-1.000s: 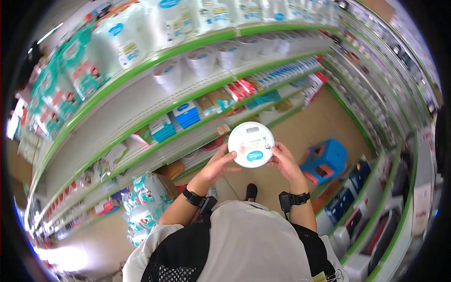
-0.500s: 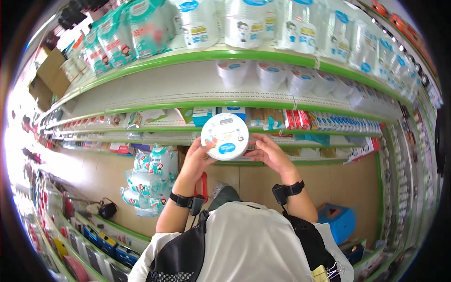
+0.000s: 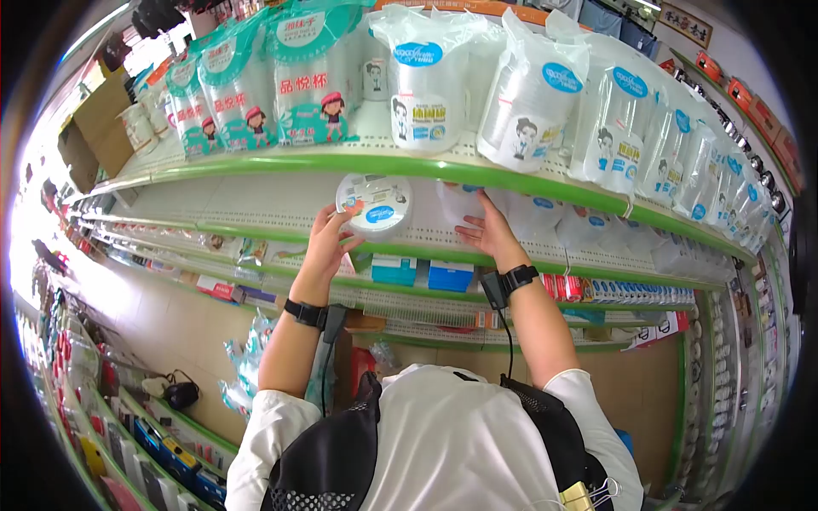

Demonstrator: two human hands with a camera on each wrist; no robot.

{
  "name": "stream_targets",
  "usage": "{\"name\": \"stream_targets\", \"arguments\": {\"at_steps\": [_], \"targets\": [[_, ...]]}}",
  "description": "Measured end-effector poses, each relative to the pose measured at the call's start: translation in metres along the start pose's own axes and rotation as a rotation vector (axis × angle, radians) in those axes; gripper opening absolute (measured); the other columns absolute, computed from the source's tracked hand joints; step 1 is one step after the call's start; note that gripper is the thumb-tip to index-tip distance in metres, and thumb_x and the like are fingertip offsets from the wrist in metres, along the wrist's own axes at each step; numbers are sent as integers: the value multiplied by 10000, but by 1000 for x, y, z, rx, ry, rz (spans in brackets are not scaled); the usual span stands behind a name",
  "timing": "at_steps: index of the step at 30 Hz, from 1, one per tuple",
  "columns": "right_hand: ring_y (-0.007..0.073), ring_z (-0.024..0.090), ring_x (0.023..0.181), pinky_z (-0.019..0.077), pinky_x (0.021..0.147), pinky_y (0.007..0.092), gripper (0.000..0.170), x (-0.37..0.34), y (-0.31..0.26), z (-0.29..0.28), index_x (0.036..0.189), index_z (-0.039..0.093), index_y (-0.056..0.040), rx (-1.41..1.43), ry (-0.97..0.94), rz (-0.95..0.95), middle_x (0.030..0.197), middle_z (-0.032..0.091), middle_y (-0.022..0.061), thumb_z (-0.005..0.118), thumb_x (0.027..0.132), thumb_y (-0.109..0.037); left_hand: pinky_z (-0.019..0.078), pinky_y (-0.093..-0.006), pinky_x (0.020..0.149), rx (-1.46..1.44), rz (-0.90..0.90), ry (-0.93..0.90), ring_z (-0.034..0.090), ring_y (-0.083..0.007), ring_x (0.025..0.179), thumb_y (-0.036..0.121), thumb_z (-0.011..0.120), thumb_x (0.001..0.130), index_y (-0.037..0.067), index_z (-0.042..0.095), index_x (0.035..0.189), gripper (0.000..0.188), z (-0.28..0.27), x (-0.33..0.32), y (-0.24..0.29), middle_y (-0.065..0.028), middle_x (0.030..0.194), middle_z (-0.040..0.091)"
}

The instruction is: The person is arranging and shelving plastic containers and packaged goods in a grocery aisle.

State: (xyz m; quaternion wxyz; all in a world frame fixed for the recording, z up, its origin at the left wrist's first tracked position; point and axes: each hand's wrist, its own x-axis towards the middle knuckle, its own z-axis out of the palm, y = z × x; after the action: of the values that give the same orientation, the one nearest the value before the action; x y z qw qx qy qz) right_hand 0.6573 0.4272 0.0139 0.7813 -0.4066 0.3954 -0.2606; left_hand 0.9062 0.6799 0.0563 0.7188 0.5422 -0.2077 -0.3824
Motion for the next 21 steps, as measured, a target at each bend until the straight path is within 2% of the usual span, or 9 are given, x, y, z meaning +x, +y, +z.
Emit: {"name": "stream_targets", "arguments": {"at_steps": [7,9,11,12,13,14,15,17,21], "targets": [[335,701,799,597,644,470,794,47,-5,-10,1437,402,-66,45,109,-12,1067,537,167,650,916,-612,598,-473,880,-166,-78,-49,557,-298,941,284,635,996,95,487,1381,454,15,165,-17,-75,1282,527],[330,699,759,607,643,476,771,41,-8,-13,1398,425,-51,51,147,-28,1019,539,152,653,915,-607,584,-491,922,-233,-130,-166,582,-327,1014,307,624,1010,95,517,1378,438,2,226,-50,-99,1319,563],[345,710,789,621,663,485,777,36,-15,-17,1366,420,-22,32,228,-46,982,516,143,671,906,-595,527,-503,1013,-412,-60,-516,593,-313,1142,358,623,1007,108,557,1375,450,6,269,-73,-106,1367,599],[345,710,789,621,663,485,777,38,-16,-21,1366,420,-22,41,246,-55,982,516,143,671,906,-595,527,-503,1013,-412,-70,-536,593,-313,1142,358,623,1007,108,557,1375,450,14,282,-79,-106,1367,599],[354,714,811,627,709,495,715,40,-17,-25,1322,437,-29,85,256,-69,935,526,130,676,916,-567,525,-501,1015,-393,-55,-556,590,-311,1151,363,620,1007,110,556,1376,453,-11,271,-89,-105,1369,599],[363,719,833,632,756,505,654,42,-17,-29,1278,455,-37,129,264,-84,889,537,118,681,926,-539,523,-500,1017,-374,-38,-575,586,-310,1160,369,618,1006,112,555,1377,455,29,304,-84,-104,1371,598],[363,719,833,632,756,505,654,45,-16,-31,1278,455,-37,137,280,-94,889,537,118,681,926,-539,521,-499,1020,-355,-21,-595,583,-308,1169,375,615,1006,114,555,1378,458,51,320,-82,-104,1373,597],[407,714,917,639,786,517,711,52,-14,-32,1277,427,60,249,224,-181,1001,446,126,706,930,-494,518,-497,1024,-318,17,-632,577,-305,1187,386,610,1006,118,554,1380,463,28,303,-98,-102,1377,596],[429,705,933,634,835,513,665,55,-10,-31,1260,439,64,319,176,-193,1033,424,126,708,947,-457,511,-493,1034,-242,102,-673,564,-298,1223,408,600,1005,125,551,1383,475,49,337,-100,-100,1385,594]]}}
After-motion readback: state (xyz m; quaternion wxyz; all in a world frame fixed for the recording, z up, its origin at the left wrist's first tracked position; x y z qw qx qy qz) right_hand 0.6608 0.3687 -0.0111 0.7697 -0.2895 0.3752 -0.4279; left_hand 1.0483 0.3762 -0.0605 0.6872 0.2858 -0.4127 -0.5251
